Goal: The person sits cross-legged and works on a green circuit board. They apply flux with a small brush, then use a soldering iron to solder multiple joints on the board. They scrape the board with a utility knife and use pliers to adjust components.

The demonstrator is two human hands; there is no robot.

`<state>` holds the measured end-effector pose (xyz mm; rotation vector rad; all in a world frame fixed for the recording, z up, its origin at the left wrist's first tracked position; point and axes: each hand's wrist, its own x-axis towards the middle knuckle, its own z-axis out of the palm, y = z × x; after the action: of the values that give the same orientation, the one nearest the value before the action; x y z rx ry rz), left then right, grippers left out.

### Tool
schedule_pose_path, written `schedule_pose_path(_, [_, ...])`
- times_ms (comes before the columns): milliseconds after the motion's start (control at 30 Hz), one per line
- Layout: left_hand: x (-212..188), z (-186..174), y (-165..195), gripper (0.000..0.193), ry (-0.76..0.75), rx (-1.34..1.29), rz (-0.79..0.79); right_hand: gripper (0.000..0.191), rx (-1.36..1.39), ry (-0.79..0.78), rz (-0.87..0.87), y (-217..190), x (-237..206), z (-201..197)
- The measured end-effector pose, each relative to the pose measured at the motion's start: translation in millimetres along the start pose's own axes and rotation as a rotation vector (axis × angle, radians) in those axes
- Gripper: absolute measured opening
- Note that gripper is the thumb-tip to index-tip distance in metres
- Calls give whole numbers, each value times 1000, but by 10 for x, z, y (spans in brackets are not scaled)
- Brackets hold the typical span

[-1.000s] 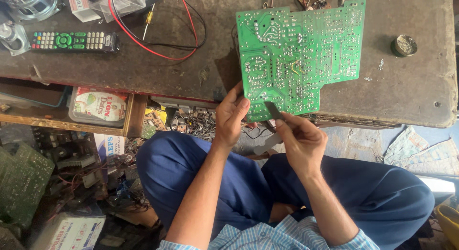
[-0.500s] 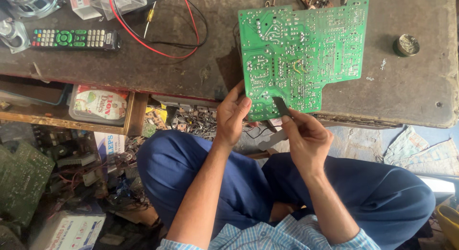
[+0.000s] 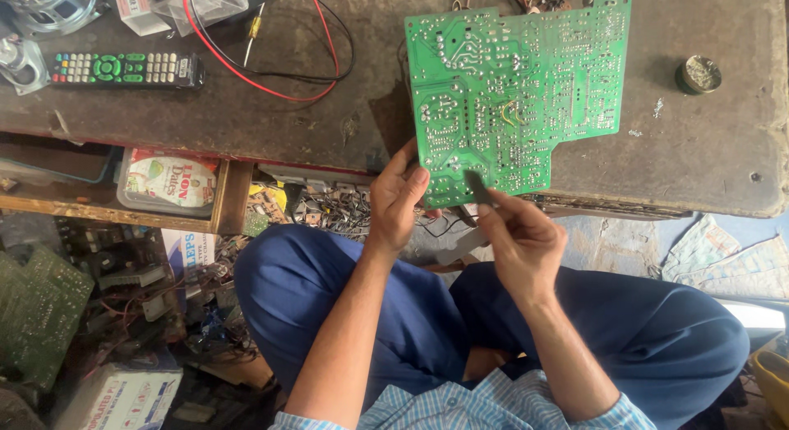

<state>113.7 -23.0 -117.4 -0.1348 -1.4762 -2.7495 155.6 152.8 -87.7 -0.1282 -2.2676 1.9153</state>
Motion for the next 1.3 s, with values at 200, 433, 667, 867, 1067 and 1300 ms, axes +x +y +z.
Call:
schedule_pose_path(200, [-5,-2,-8,58,-8,-20,10,23,-1,25,25,9,-26,70])
schedule_pose_path(433, [11,-3,-29,57,-17,-4,13,22,-41,4,1,-7,-32,61])
schedule_pose_path(667, [9,-16,-43,57,-33,-9,37,22,-41,-12,-15,-16,-11,55])
schedule_pose_path(867, [10,-11,-26,58,-23,28,40,22,-59,-16,-14,-41,3,57])
schedule_pose_path(1067, [9,-16,-30,56,-4,7,14,24,-71,-117,52,-33,-18,-99])
schedule_pose_path(1300, [14,7,-94,55,15,-29,14,24,-74,136,35,-68,193,-1116])
